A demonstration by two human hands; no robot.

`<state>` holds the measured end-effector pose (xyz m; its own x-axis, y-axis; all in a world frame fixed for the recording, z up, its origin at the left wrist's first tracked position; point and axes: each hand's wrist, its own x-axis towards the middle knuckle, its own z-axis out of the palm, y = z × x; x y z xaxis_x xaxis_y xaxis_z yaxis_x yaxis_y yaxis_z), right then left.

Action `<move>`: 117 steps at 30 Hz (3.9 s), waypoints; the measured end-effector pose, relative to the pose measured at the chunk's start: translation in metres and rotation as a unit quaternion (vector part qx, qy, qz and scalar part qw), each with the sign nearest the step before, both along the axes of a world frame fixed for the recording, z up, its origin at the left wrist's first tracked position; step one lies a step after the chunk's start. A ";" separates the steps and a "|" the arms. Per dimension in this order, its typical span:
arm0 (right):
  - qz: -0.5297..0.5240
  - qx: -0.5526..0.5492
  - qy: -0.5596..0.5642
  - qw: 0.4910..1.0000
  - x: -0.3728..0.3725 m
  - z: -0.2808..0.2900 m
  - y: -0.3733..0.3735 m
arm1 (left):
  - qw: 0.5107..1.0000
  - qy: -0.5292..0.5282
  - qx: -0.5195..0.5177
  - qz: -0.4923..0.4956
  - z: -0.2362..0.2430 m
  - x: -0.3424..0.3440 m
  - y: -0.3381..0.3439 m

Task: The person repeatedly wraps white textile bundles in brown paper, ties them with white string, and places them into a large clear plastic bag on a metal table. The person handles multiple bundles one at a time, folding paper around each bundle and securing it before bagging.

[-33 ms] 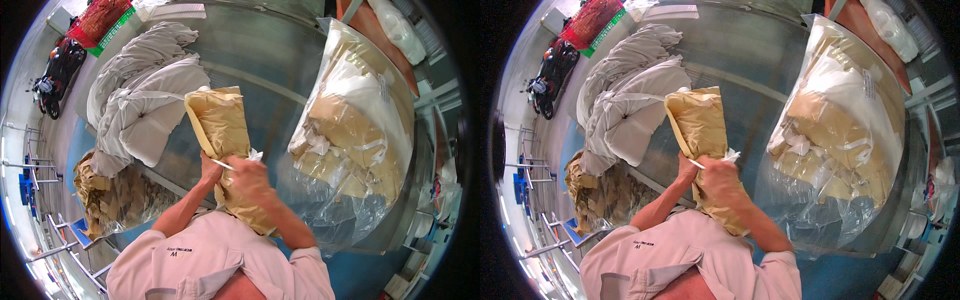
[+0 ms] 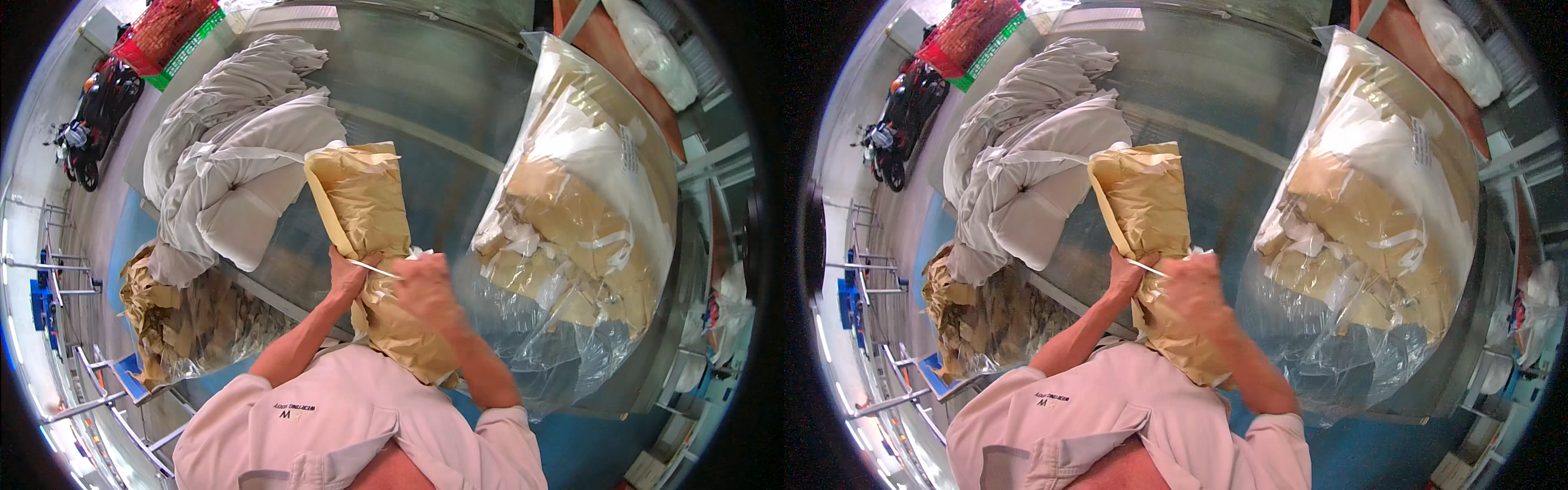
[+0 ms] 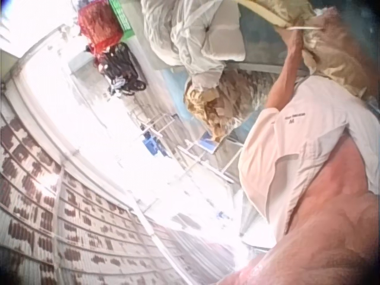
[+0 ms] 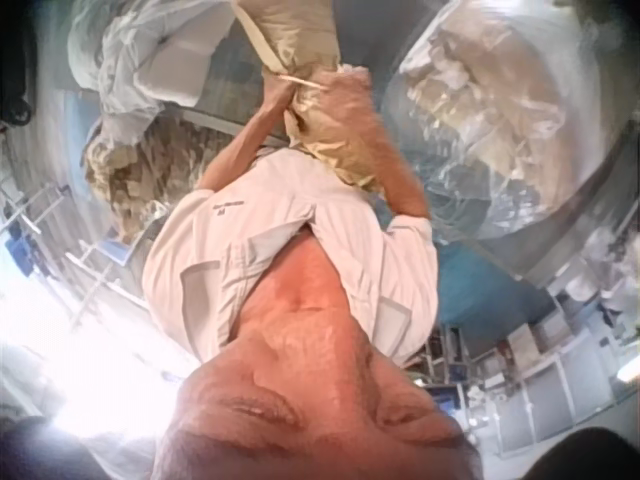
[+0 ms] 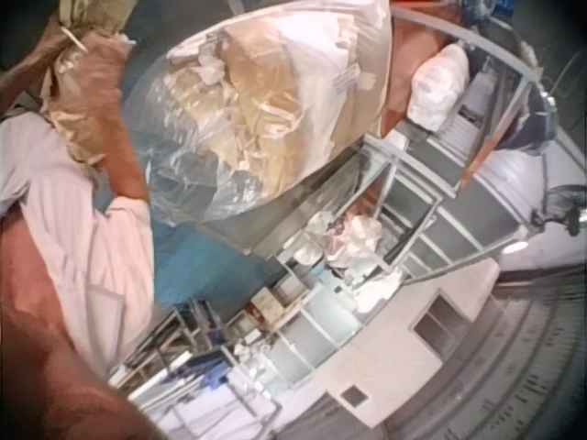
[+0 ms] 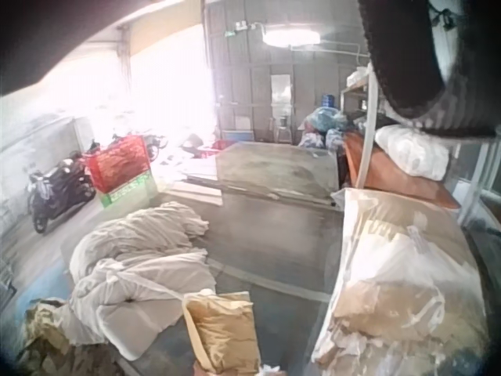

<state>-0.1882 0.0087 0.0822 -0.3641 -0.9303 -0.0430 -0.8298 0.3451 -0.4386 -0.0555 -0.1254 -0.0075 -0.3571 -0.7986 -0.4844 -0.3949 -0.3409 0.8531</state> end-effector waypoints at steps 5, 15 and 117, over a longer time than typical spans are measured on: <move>-0.017 0.132 0.020 0.991 -0.077 -0.063 0.031 | 0.997 -0.070 -0.021 -0.022 0.011 -0.005 0.001; 0.046 -0.123 -0.120 0.984 -0.048 0.072 -0.046 | 0.866 -0.050 -0.468 -0.172 0.100 -0.003 0.011; -0.117 0.148 0.188 0.964 0.009 -0.005 0.049 | 0.937 0.173 0.075 -0.294 0.008 -0.040 0.071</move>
